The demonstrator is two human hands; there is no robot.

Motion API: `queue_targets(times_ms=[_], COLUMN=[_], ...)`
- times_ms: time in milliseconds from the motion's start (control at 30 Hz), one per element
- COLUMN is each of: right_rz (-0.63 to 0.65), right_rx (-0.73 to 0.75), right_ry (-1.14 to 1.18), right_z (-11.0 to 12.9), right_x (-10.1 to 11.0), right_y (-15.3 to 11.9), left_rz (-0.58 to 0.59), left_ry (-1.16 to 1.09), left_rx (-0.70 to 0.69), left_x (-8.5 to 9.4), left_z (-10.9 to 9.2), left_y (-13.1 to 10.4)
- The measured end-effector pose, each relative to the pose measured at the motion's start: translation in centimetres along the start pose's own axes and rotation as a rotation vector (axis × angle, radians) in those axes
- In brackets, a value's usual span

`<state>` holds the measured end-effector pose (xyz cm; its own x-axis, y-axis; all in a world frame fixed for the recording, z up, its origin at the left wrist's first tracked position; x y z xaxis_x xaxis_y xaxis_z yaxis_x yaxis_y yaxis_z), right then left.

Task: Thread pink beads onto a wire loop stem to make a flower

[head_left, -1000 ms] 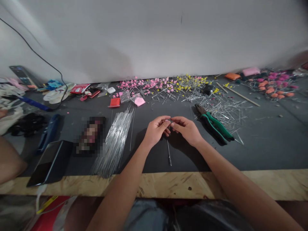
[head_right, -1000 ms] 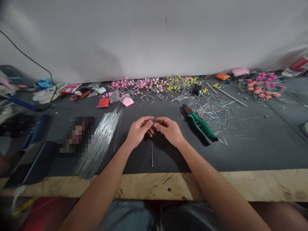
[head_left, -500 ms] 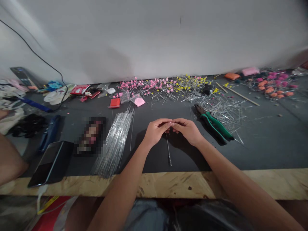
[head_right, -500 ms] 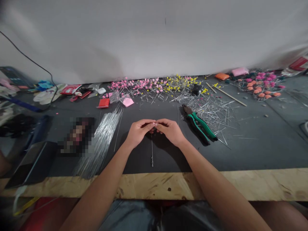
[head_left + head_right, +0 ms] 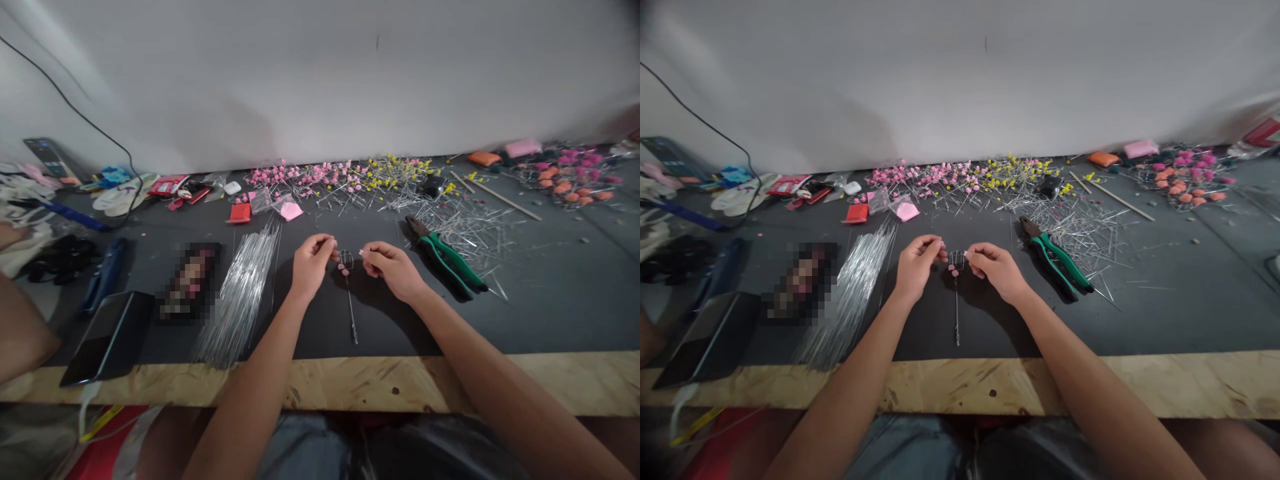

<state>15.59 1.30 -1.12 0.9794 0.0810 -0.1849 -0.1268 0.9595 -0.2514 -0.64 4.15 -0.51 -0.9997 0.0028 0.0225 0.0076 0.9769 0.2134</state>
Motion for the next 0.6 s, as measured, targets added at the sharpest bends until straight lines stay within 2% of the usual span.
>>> queue_targets(times_ms=[100, 300, 600], right_rz=[-0.024, -0.019, -0.011], right_rx=[-0.025, -0.071, -0.053], right_ry=[0.048, 0.074, 0.168], right_z=[-0.12, -0.18, 0.04], right_x=[-0.02, 0.09, 0.14], right_y=[0.15, 0.31, 0.27], left_rz=[-0.035, 0.143, 0.09], left_ry=[-0.052, -0.024, -0.022], left_rx=[-0.001, 0.0, 0.013], left_x=[0.19, -0.38, -0.26], left_z=[0.28, -0.14, 0.26], left_y=[0.26, -0.42, -0.12])
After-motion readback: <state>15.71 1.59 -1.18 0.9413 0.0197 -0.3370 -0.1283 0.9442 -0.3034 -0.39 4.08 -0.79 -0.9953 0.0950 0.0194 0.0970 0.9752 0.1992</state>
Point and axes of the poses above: each hand's wrist, its own y-axis towards the middle knuckle, its own x-axis out of the back of the hand, z = x × y, the point moved 1 cm from there along y, towards the middle knuckle, and after that the axes turned 11 degrees about -x, right-handed, at the moved point
